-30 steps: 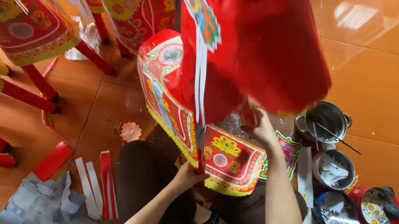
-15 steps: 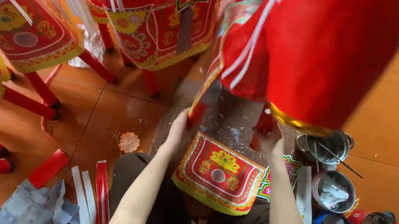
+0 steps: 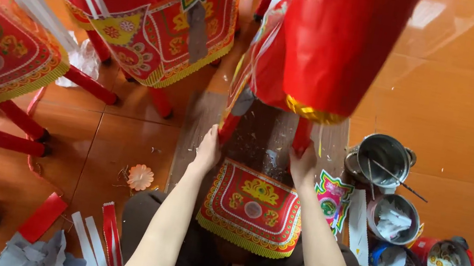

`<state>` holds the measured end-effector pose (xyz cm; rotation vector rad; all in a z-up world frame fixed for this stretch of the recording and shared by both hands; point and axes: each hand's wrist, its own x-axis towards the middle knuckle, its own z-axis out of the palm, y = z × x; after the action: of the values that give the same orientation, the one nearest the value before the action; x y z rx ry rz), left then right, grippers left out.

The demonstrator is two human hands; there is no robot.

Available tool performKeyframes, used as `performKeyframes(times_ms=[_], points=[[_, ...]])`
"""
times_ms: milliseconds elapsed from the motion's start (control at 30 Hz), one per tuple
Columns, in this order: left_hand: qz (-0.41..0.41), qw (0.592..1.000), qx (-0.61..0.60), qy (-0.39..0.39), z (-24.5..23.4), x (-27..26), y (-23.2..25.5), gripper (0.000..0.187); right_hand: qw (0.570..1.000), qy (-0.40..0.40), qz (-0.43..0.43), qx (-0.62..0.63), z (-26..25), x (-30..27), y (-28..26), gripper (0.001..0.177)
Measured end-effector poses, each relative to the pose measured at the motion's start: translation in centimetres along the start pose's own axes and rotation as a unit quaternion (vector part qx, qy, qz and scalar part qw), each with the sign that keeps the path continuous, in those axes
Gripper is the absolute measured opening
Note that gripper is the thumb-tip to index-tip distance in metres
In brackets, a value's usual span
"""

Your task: Decorating red paper horse models by applying glue with a brush and sticking on decorative paper patterns.

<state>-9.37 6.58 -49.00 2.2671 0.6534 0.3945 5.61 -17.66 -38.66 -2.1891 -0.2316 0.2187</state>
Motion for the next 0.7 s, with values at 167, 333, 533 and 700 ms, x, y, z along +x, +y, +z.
performKeyframes(times_ms=[167, 333, 533, 700], points=[[-0.023, 0.999, 0.026, -0.040, -1.1, 0.1, 0.8, 0.059, 0.996, -0.036, 0.003, -0.085, 0.0, 0.0, 1.1, 0.056], [-0.064, 0.996, -0.002, -0.063, -4.6, -5.2, 2.6, 0.088, 0.973, 0.025, -0.120, -0.197, 1.5, -3.3, 10.4, 0.066], [-0.206, 0.965, -0.142, -0.080, -3.0, -15.5, -2.5, 0.045, 0.996, -0.073, -0.009, -0.060, 0.0, -12.4, 17.1, 0.022], [-0.368, 0.802, -0.468, -0.057, -0.3, -16.5, -3.5, 0.040, 0.985, -0.134, 0.106, -0.016, -0.7, -17.2, 14.2, 0.012]])
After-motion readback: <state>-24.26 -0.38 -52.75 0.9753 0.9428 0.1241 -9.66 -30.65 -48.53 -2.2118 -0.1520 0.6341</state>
